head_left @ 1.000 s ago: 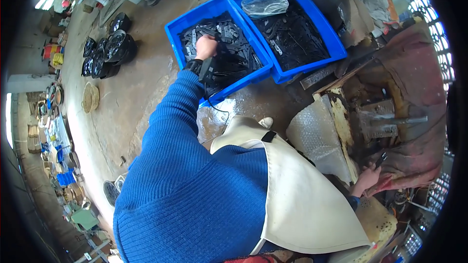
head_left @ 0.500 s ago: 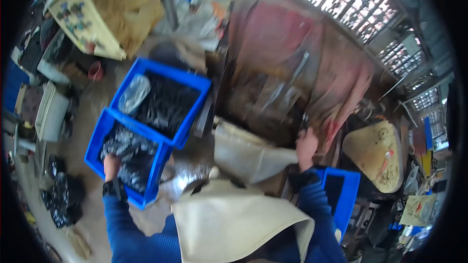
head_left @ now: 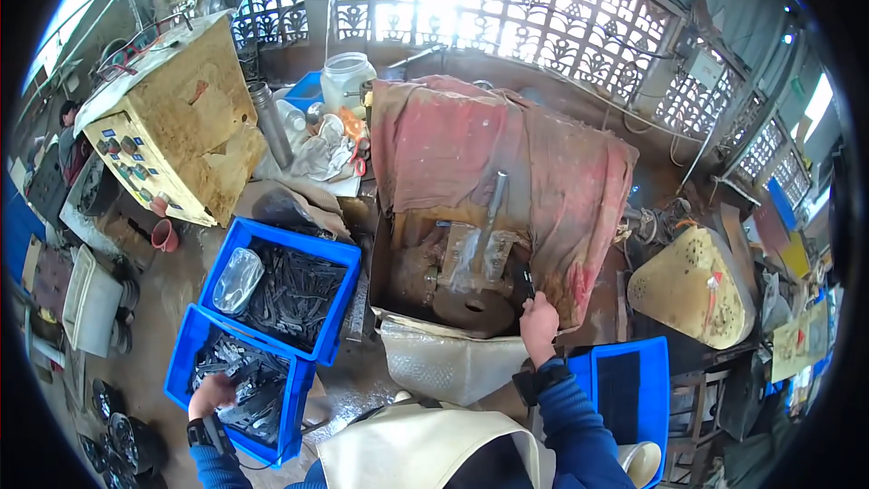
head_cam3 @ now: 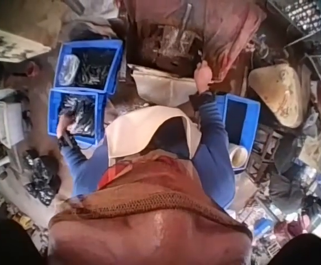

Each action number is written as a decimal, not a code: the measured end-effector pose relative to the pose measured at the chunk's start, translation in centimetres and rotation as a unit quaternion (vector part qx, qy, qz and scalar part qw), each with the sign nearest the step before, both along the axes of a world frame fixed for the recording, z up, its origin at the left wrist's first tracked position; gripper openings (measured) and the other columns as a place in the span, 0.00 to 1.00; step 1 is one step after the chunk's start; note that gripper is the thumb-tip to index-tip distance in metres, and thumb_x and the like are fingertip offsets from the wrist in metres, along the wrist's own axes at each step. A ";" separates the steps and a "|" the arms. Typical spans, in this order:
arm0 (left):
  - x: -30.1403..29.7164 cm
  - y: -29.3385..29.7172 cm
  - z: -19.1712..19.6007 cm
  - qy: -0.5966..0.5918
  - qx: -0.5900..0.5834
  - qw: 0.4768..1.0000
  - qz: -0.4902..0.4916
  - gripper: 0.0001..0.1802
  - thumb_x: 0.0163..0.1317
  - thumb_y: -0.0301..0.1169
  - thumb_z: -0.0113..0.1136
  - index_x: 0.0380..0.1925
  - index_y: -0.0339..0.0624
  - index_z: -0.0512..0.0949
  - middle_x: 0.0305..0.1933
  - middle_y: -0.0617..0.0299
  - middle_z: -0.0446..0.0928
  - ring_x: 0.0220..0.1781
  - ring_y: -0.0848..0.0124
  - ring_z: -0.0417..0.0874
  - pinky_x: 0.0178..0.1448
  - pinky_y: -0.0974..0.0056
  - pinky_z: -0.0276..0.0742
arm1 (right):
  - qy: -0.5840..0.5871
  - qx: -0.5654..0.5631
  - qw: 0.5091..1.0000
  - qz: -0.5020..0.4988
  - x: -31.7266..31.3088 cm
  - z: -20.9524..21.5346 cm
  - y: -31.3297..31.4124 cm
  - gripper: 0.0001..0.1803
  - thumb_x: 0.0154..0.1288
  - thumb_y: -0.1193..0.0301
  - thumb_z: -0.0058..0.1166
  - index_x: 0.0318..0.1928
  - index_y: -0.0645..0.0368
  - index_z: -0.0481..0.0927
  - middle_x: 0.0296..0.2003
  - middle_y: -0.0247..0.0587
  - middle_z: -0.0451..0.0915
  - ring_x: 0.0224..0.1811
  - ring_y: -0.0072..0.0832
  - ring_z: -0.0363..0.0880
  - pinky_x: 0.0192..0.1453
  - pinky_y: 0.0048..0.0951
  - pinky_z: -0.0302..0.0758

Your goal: The person picks up metal pieces from a blue bin, holds them against a grinding wheel, and places them into a different blue bin. They also pick up a small container from a blue bin, dip it into a bucket of liquid, and return it to the bin.

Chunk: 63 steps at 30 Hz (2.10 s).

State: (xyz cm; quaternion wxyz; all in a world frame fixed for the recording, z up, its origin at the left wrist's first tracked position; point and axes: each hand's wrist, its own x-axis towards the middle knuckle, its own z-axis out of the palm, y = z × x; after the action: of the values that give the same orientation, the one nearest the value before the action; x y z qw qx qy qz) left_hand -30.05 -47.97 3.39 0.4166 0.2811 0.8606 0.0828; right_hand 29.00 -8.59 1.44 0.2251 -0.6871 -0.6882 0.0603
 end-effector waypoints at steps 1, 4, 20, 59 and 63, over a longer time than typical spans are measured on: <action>1.6 2.4 2.5 -0.088 0.131 0.984 0.076 0.05 0.52 0.27 0.62 0.31 0.41 0.80 0.26 0.63 0.79 0.24 0.71 0.80 0.26 0.68 0.71 | -0.001 -0.002 1.000 -0.001 0.0 -0.1 -0.1 0.07 0.63 0.69 0.53 0.32 0.60 0.74 0.25 0.54 0.80 0.31 0.54 0.79 0.36 0.52 0.73; 6.7 10.2 7.2 -0.204 0.370 0.886 0.191 0.05 0.62 0.30 0.58 0.33 0.46 0.71 0.23 0.72 0.69 0.20 0.79 0.67 0.23 0.74 0.59 | 0.001 0.015 1.000 0.007 -0.7 0.1 0.4 0.07 0.63 0.69 0.52 0.32 0.60 0.73 0.25 0.54 0.80 0.31 0.55 0.79 0.36 0.52 0.73; 27.0 33.6 -0.3 0.009 0.548 0.805 -0.225 0.06 0.65 0.31 0.55 0.39 0.42 0.78 0.28 0.55 0.77 0.31 0.57 0.80 0.34 0.58 0.74 | 0.025 -0.017 0.999 -0.021 0.4 -2.9 2.4 0.08 0.66 0.68 0.50 0.33 0.61 0.73 0.24 0.57 0.78 0.30 0.56 0.79 0.35 0.52 0.73; 27.9 37.6 0.9 0.124 0.437 0.833 -0.314 0.26 0.46 0.18 0.53 0.47 0.50 0.80 0.39 0.54 0.80 0.40 0.53 0.82 0.41 0.55 0.79 | -0.038 0.153 0.982 0.102 -13.3 14.4 19.3 0.16 0.66 0.57 0.52 0.34 0.58 0.76 0.28 0.52 0.81 0.33 0.52 0.81 0.37 0.51 0.76; 28.1 38.4 0.5 0.138 0.463 0.816 -0.316 0.24 0.46 0.18 0.54 0.45 0.49 0.81 0.38 0.54 0.80 0.41 0.53 0.82 0.42 0.55 0.80 | -0.029 0.159 0.981 0.107 -13.4 14.3 19.4 0.15 0.66 0.57 0.52 0.34 0.58 0.76 0.28 0.51 0.81 0.33 0.52 0.81 0.37 0.50 0.76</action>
State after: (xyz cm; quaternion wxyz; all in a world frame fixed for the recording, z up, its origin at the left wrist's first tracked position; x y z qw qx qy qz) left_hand -1.97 -9.60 3.90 0.1172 0.7057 0.6331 0.2957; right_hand 15.60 10.84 15.71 0.3037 -0.5665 -0.7647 -0.0461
